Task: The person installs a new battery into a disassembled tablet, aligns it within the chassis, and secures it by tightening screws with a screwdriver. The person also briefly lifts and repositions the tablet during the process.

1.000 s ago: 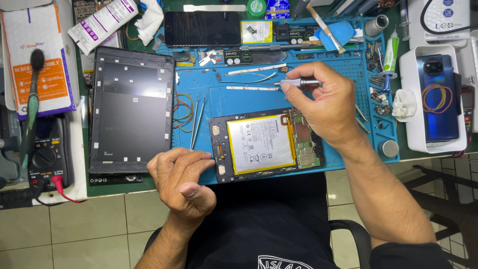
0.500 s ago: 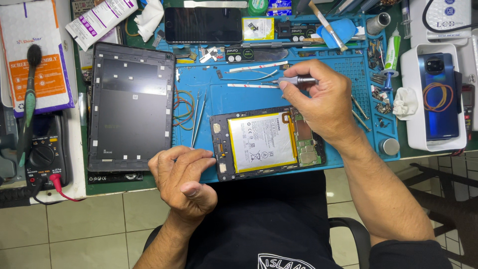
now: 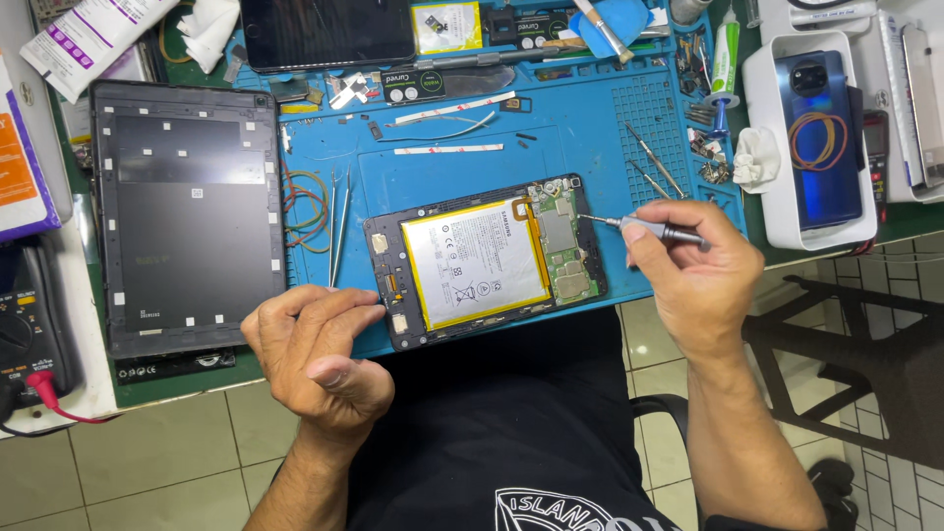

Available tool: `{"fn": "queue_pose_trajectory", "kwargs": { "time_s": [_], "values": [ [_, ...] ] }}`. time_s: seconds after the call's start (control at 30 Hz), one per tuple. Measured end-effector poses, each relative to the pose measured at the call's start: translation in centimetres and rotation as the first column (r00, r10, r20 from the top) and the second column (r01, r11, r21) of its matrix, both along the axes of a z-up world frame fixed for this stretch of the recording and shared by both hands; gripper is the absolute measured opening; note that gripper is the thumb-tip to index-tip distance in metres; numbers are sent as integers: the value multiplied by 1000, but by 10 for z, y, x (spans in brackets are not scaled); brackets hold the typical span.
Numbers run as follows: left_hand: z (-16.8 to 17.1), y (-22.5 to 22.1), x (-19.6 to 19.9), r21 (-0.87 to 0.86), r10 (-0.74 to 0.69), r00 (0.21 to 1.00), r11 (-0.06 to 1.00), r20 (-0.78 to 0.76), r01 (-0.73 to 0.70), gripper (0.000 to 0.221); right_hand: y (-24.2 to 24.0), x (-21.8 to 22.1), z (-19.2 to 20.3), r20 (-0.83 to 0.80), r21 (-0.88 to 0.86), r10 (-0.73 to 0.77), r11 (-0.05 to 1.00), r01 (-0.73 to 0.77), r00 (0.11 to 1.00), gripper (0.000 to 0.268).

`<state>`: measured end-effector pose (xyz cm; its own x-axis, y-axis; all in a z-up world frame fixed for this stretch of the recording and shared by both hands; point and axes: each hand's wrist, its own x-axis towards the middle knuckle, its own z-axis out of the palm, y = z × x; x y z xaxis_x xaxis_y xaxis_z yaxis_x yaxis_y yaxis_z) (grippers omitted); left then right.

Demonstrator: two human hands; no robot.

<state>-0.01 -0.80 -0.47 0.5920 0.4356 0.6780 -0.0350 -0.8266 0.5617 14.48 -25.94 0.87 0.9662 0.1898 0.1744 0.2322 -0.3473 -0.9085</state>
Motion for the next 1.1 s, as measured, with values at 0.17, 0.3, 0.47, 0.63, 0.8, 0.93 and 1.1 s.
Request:
{"fn": "queue_pose_trajectory", "kwargs": {
  "time_s": [0.17, 0.3, 0.47, 0.63, 0.8, 0.93, 1.1],
  "values": [
    [1, -2, 0, -6, 14, 1000, 1000, -8, -14, 82, -5, -10, -4, 59, 10, 26, 1000, -27, 998, 14],
    [-1, -2, 1, -6, 22, 1000, 1000, 6, -22, 82, -7, -9, -9, 123, 21, 67, 997, -70, 990, 14],
    [1, -3, 2, -16, 30, 1000, 999, -8, -30, 84, -9, -8, -13, 175, -28, 69, 997, -66, 982, 15],
    [5, -3, 3, -30, 31, 999, 999, -26, -32, 84, -10, -8, -14, 206, -46, 83, 996, -75, 975, 14],
    [20, -9, 7, 144, 10, 995, 990, -96, 4, 66, -10, -8, -14, 222, -49, 86, 996, -77, 971, 15],
    [30, -32, 15, 108, -95, 982, 988, -162, 114, 61, -8, -8, -13, 227, -45, 82, 996, -74, 970, 14],
    [33, -56, 34, 135, -219, 926, 953, -308, 271, 26, -8, -8, -12, 245, -56, 110, 993, -100, 963, 13]
  ]
}}
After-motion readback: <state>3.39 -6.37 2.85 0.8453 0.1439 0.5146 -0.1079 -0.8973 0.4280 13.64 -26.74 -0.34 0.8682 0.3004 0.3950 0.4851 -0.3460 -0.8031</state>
